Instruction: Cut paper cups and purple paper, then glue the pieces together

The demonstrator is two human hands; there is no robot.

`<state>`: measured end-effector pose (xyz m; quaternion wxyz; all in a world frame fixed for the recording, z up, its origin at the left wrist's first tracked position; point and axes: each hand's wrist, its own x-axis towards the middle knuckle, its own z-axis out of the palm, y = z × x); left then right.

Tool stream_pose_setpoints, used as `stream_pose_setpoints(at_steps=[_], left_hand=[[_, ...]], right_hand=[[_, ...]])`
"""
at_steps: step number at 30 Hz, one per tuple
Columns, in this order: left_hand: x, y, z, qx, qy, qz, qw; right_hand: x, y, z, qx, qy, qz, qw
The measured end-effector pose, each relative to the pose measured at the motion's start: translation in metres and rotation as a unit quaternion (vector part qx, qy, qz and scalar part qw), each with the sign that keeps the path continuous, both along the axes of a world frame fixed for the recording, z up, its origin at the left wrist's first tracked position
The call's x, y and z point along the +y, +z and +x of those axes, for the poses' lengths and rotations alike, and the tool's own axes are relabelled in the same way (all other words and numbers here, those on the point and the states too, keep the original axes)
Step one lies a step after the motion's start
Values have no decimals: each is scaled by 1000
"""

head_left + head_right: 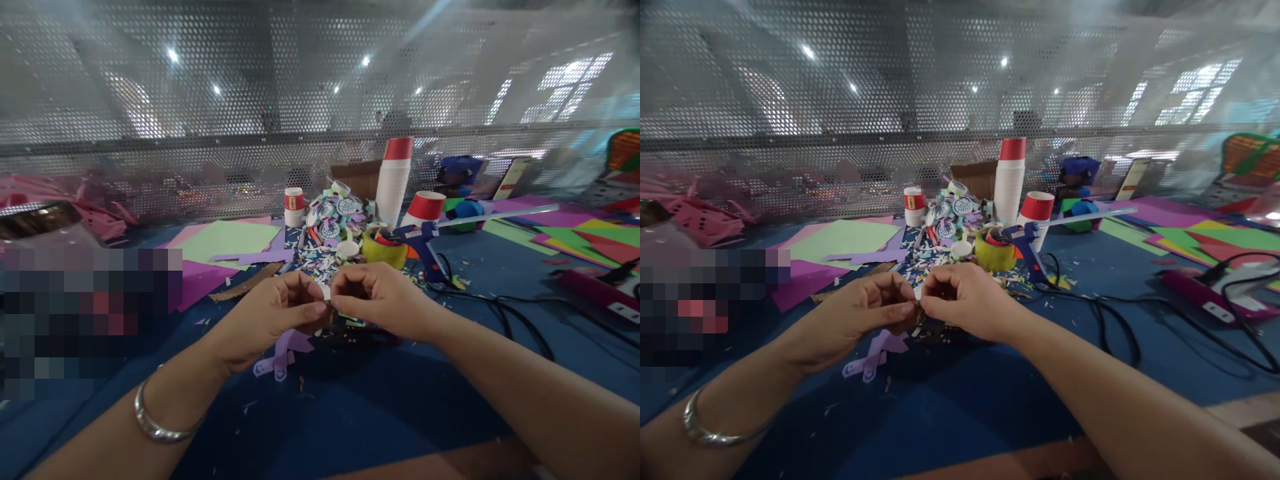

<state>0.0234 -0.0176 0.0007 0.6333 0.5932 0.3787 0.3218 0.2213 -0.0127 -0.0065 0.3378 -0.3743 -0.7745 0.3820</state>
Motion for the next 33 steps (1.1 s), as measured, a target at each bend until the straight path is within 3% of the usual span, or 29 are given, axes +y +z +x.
stream_pose_setpoints(at_steps=[8, 12, 15, 18, 20, 22, 24, 26, 29, 31, 33], left_hand=[[-3, -3, 4, 52, 10, 82, 995], [-7, -6, 12, 89, 77, 183, 976], [-16, -7, 16, 178, 143, 346, 910], [-25, -7, 15, 229, 158, 541, 793], [-31, -7, 13, 226, 148, 625, 732], [-34, -6, 11, 226, 129, 668, 697], [-35, -6, 11, 224, 113, 686, 683], [-34, -5, 12, 224, 134, 650, 714], [-28, -3, 15, 201, 182, 469, 841], [-22, -1, 15, 156, 170, 351, 907], [-16, 0, 13, 118, 147, 291, 938]], right_hand=[[-1, -2, -3, -3, -10, -34, 999], [0, -4, -5, 6, -32, -11, 999], [-1, -4, -6, 49, -45, 8, 998], [-7, 0, -9, 121, -36, 1, 992], [-12, 3, -12, 153, -36, -4, 988], [-16, 6, -13, 168, -38, -4, 985], [-17, 7, -14, 175, -40, -5, 984], [-16, 6, -13, 174, -45, -2, 984], [-10, 2, -10, 152, -66, 12, 986], [-6, 0, -7, 129, -60, 11, 990], [-4, -2, -6, 112, -39, 0, 993]])
